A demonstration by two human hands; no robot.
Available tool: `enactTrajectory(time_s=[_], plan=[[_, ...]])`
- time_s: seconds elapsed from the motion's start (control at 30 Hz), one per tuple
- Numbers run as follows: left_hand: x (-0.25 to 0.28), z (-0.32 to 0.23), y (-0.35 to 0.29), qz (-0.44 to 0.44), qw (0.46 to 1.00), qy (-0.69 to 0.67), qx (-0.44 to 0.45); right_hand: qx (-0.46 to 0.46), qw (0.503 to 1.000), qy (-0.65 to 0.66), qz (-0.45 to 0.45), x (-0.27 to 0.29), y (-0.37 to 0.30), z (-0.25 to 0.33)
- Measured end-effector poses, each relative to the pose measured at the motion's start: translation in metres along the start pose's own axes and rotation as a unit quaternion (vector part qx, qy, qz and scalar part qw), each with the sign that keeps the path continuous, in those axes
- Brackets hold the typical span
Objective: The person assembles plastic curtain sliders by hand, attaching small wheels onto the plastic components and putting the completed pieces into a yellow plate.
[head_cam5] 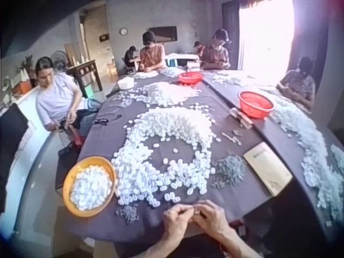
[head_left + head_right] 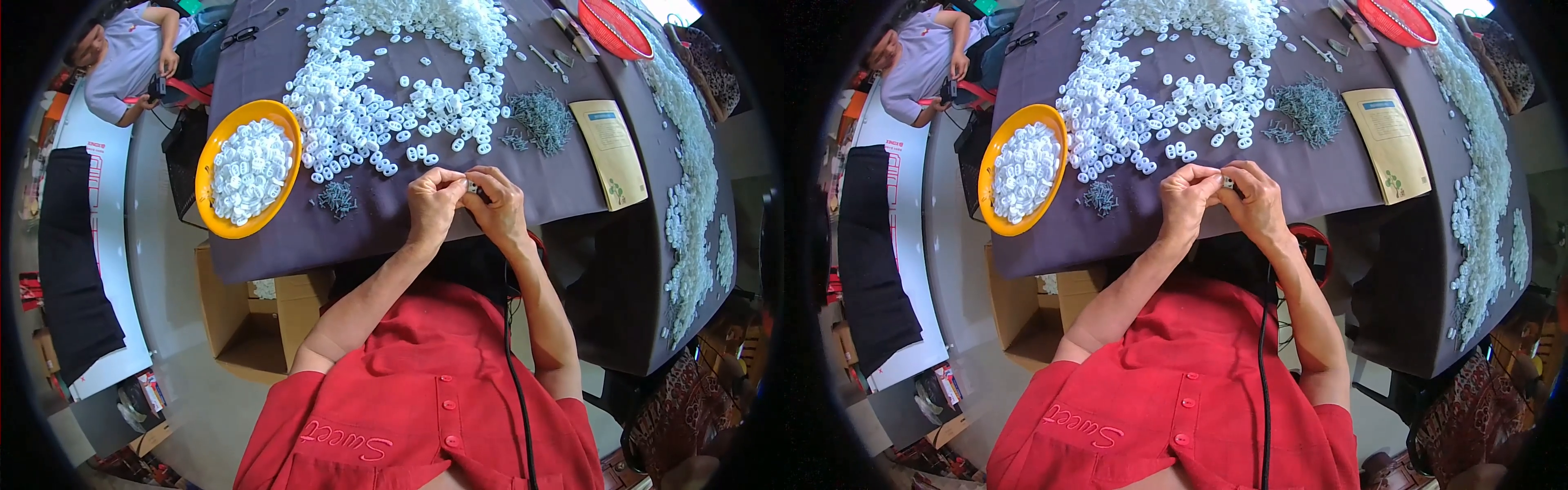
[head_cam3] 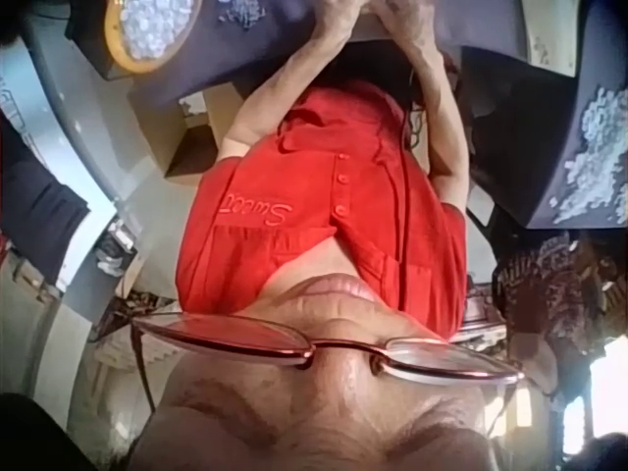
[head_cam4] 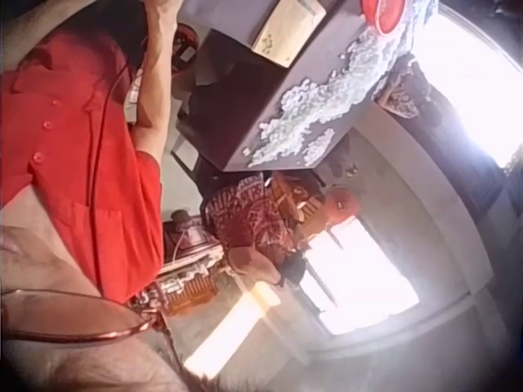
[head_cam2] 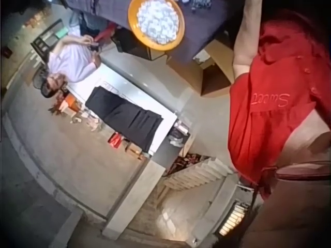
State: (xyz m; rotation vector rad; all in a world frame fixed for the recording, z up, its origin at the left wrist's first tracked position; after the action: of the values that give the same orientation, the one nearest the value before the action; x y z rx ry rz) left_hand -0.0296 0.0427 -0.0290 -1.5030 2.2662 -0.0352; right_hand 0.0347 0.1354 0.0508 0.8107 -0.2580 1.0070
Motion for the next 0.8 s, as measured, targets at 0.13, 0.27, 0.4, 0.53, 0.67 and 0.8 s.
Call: enactTrajectory(time_s=[0.13, 0.27, 0.4, 0.53, 0.67, 0.8], plan=[[0.0004, 0.0018, 0.0015, 0.007, 1.000, -0.004, -0.003, -0.002, 1.000, -0.007, -0.002, -0.0012, -0.0019, -0.0004], [0.0009, 0.0035, 0.0016, 0.002, 1.000, 0.004, -0.005, 0.009, 1.000, -0.014, -0.009, -0.0009, -0.0038, -0.0010], [0.0011, 0.0027, 0.0028, -0.001, 1.000, -0.010, 0.012, 0.024, 0.999, -0.025, -0.006, -0.0007, -0.0013, 0.0045], [0.0005, 0.0011, 0.0018, -0.003, 1.000, -0.015, 0.021, 0.029, 0.999, -0.028, -0.018, -0.0016, -0.0033, 0.0014], [0.0016, 0.0021, 0.0018, -0.006, 0.999, -0.014, 0.030, 0.036, 0.999, -0.035, -0.018, -0.0028, -0.0052, 0.0000], [0.0006, 0.0049, 0.0021, 0.001, 0.999, -0.015, 0.045, 0.053, 0.997, -0.052, -0.030, -0.0013, -0.0049, 0.0034]])
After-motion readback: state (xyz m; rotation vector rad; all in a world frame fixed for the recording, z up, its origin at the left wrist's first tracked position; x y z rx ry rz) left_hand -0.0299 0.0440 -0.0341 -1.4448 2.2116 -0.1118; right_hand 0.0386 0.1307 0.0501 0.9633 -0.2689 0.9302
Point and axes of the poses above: each hand's wrist, its own y-axis towards the middle knuckle, its own x-axis out of the back of the hand, z = x × y, the point moved 10 cm from there along y, towards the middle knuckle, and after that the axes turned 1 degree about x, right-handed, at the moved point
